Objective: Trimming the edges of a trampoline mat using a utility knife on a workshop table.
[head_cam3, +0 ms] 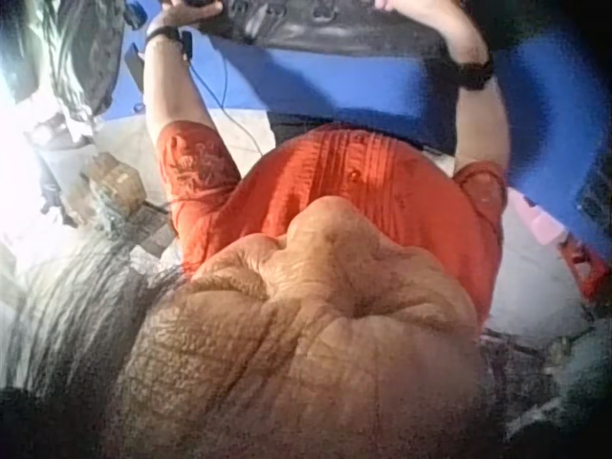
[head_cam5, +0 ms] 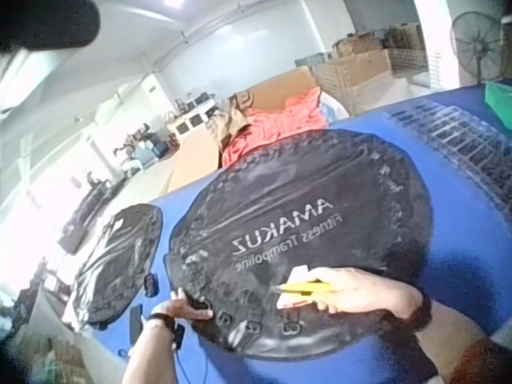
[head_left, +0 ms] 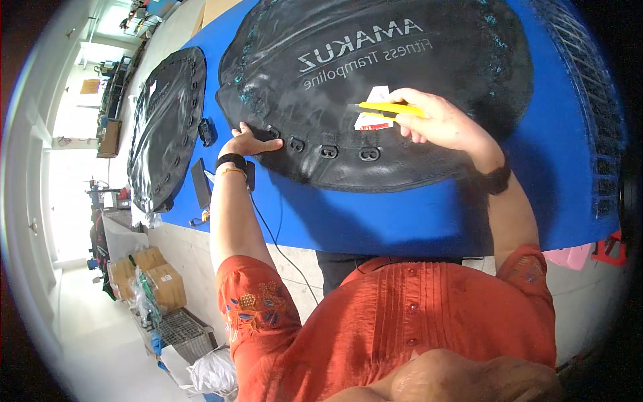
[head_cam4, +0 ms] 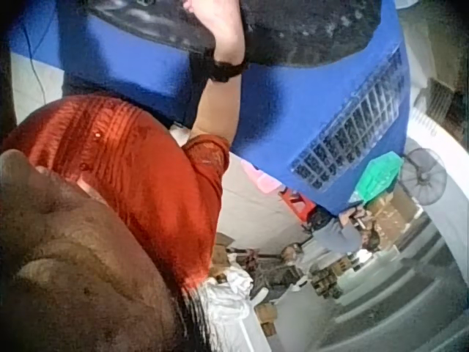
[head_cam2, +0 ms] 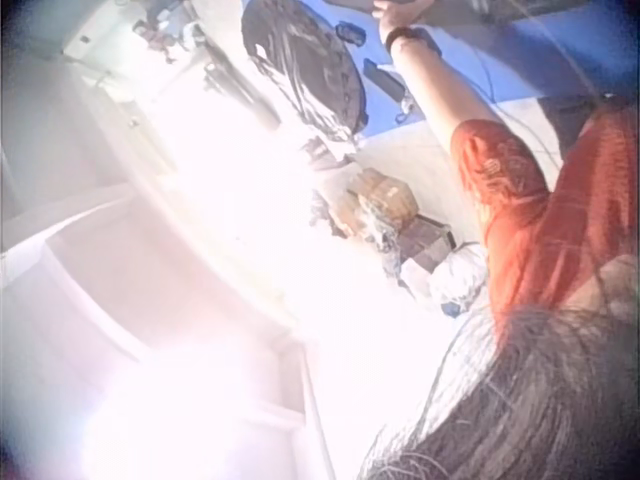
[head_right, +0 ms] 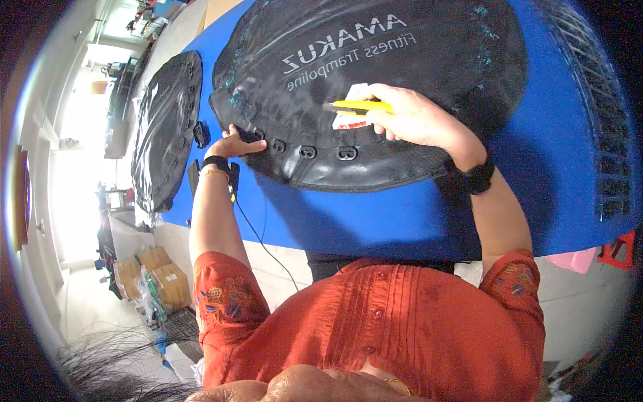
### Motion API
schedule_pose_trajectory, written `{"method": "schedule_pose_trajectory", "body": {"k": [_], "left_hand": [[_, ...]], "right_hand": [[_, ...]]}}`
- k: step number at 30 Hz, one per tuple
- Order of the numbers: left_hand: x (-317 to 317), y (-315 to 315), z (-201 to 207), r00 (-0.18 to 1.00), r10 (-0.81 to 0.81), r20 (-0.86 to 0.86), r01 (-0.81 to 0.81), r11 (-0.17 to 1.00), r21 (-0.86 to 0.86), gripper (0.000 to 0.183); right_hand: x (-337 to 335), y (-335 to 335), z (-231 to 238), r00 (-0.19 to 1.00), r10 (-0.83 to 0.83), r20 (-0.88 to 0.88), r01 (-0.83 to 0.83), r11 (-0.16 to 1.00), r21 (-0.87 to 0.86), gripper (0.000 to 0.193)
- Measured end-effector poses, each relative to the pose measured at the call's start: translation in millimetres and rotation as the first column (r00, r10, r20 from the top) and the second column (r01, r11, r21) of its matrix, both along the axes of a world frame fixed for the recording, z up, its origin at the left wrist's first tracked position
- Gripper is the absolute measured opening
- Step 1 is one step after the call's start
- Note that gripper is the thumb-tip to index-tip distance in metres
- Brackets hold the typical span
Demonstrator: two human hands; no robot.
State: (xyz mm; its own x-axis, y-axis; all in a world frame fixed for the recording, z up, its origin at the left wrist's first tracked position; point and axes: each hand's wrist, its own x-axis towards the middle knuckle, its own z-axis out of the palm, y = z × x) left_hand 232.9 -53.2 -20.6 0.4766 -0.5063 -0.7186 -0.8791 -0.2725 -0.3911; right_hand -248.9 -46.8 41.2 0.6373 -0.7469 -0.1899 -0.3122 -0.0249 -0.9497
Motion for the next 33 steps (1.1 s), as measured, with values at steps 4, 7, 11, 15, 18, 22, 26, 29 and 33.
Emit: {"method": "schedule_pose_trajectory", "body": {"k": [4, 7, 11, 15, 18, 22, 26, 29, 33], "left_hand": [[-47.8, -12.3, 31.0, 0.997, 0.027, -0.077, -0.035, 0.994, -0.106, 0.168], [-35.5, -4.8, 33.0, 0.991, 0.078, -0.109, -0.097, 0.978, -0.186, 0.170], [-29.0, -3.6, 25.1, 0.989, 0.099, -0.105, -0.119, 0.973, -0.200, 0.171], [-35.1, -4.9, 29.8, 0.992, 0.077, -0.099, -0.097, 0.973, -0.211, 0.169], [-41.8, -4.4, 35.4, 0.993, 0.048, -0.106, -0.066, 0.982, -0.178, 0.166], [-31.7, -1.2, 30.5, 0.999, -0.014, -0.049, 0.003, 0.978, -0.209, 0.163], [-27.6, -6.7, 22.3, 0.999, -0.046, 0.014, 0.047, 0.992, -0.121, 0.164], [-24.7, -7.0, 17.4, 0.995, -0.087, 0.055, 0.091, 0.993, -0.079, 0.164], [-15.9, -7.5, 11.3, 0.934, -0.299, 0.196, 0.294, 0.954, 0.057, 0.159]], "right_hand": [[-21.8, 8.9, 23.1, 0.995, 0.083, -0.057, -0.086, 0.994, -0.062, 0.033], [-20.4, 14.0, 23.1, 0.996, 0.082, -0.042, -0.089, 0.974, -0.207, 0.031], [-19.0, 12.6, 11.0, 0.996, 0.088, -0.012, -0.087, 0.941, -0.328, 0.031], [-18.3, 14.0, 6.0, 0.993, 0.083, -0.079, -0.106, 0.926, -0.363, 0.031], [-16.1, 14.2, 4.3, 0.995, 0.098, -0.032, -0.103, 0.950, -0.294, 0.030], [-16.5, 13.4, 5.9, 0.990, 0.119, -0.071, -0.136, 0.937, -0.322, 0.029], [-21.8, 13.1, 8.3, 0.984, 0.135, -0.113, -0.170, 0.895, -0.412, 0.027], [-21.9, 16.3, 7.6, 0.988, 0.119, -0.100, -0.154, 0.850, -0.504, 0.025], [-16.4, 15.3, 9.5, 0.990, 0.119, -0.078, -0.141, 0.762, -0.632, 0.024]]}}
